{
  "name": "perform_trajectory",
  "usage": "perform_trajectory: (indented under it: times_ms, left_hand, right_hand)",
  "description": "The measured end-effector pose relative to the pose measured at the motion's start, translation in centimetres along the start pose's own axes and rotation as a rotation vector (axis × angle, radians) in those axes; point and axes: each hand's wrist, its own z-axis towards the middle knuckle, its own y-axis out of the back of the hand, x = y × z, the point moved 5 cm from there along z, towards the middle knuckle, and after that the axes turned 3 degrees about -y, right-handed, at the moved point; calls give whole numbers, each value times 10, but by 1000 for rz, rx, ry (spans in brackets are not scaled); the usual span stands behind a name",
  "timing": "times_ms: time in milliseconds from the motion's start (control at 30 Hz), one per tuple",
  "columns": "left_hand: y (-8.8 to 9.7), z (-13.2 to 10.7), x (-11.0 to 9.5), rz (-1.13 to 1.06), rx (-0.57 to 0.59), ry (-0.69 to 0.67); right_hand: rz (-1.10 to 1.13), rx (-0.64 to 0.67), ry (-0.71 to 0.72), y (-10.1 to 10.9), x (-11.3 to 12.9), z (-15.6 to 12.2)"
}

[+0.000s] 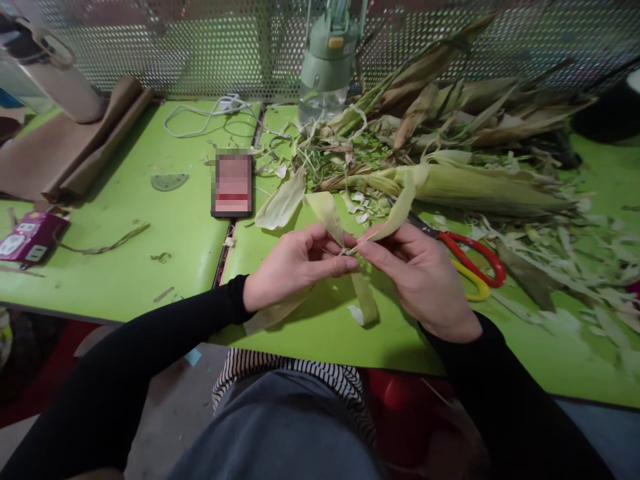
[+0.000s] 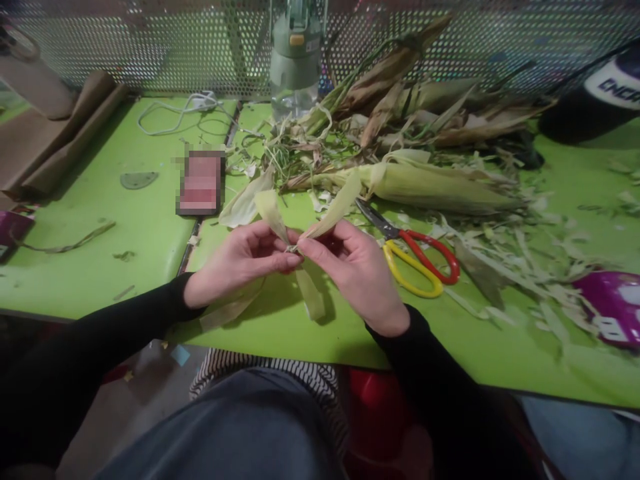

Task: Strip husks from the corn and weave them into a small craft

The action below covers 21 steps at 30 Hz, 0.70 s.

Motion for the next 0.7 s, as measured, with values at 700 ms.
perform_trajectory:
  times_ms: [700]
  left_hand:
    - [0, -4, -1, 268, 57, -4]
  right_hand:
    - [-208, -18, 75, 3, 6, 0]
